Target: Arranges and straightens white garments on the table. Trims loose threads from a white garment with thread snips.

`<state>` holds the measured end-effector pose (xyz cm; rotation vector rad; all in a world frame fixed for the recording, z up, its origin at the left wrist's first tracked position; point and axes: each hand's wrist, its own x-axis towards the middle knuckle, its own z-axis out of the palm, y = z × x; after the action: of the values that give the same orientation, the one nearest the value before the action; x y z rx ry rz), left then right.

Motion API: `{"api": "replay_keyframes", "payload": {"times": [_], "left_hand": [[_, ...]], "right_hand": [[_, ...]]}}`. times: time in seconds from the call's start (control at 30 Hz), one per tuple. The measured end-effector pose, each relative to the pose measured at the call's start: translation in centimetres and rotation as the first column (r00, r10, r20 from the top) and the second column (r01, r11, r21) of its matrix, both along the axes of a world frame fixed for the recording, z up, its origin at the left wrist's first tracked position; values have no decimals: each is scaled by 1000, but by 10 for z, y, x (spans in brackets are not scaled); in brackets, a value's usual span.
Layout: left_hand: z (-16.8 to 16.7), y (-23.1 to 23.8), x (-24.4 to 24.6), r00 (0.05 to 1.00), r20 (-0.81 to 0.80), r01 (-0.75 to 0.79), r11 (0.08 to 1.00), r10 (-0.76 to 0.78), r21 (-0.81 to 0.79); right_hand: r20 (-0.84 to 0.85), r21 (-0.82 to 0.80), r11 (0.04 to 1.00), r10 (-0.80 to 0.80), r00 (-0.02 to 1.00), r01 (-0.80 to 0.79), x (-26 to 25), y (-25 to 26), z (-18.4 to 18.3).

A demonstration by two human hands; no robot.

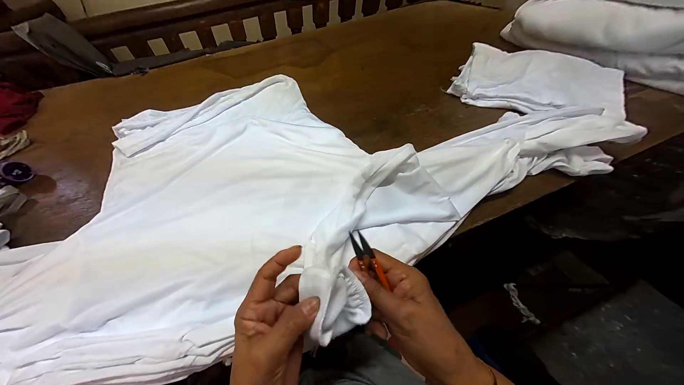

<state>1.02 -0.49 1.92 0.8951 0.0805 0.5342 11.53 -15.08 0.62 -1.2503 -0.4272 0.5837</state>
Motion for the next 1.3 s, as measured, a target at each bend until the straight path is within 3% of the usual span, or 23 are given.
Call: {"api": "replay_keyframes", "payload": {"times": [0.1,0.2,0.3,0.5,0.6,0.67,0.77,0.9,1.0,1.07,1.2,1.3], "left_hand": [[-2,2,-5,1000,3,-9,961,9,276],[-3,4,-8,1000,15,2,875,-11,485],[-1,3,-9,999,30,15,832,-38,554],[4,8,-15,1000,2,8,679,-14,734],[7,8,-20,999,-30,12,659,16,752],[11,6,-22,997,-68,26,716,30,698],[16,-1,-25,994,-106,55,844,2,533],[13,-8,-24,992,-116,89,904,-44,419],[13,-4,-25,986,-111,155,906,-121,394],[13,0,-27,982,-122,178,900,-141,397],[12,9,-30,974,-143,220,882,-176,418],[12,14,-33,966,-170,248,870,-192,427]], "right_hand": [[164,78,997,-36,986,24,8,-11,5],[337,128,989,32,941,-80,16,-23,15],[566,117,987,26,824,-112,14,-22,21],[792,163,985,-94,603,-62,8,-19,19],[928,39,996,-68,367,85,3,-26,20],[963,5,989,-44,265,145,-6,-31,21],[976,-7,996,-12,217,89,-19,-33,19],[981,-32,999,29,192,13,-27,-31,15],[957,-69,997,75,280,-31,-30,-36,14],[889,-98,989,138,437,-113,-32,-41,15],[541,-46,947,292,789,-319,-32,-54,11],[276,-79,953,303,912,-293,-36,-69,6]]}}
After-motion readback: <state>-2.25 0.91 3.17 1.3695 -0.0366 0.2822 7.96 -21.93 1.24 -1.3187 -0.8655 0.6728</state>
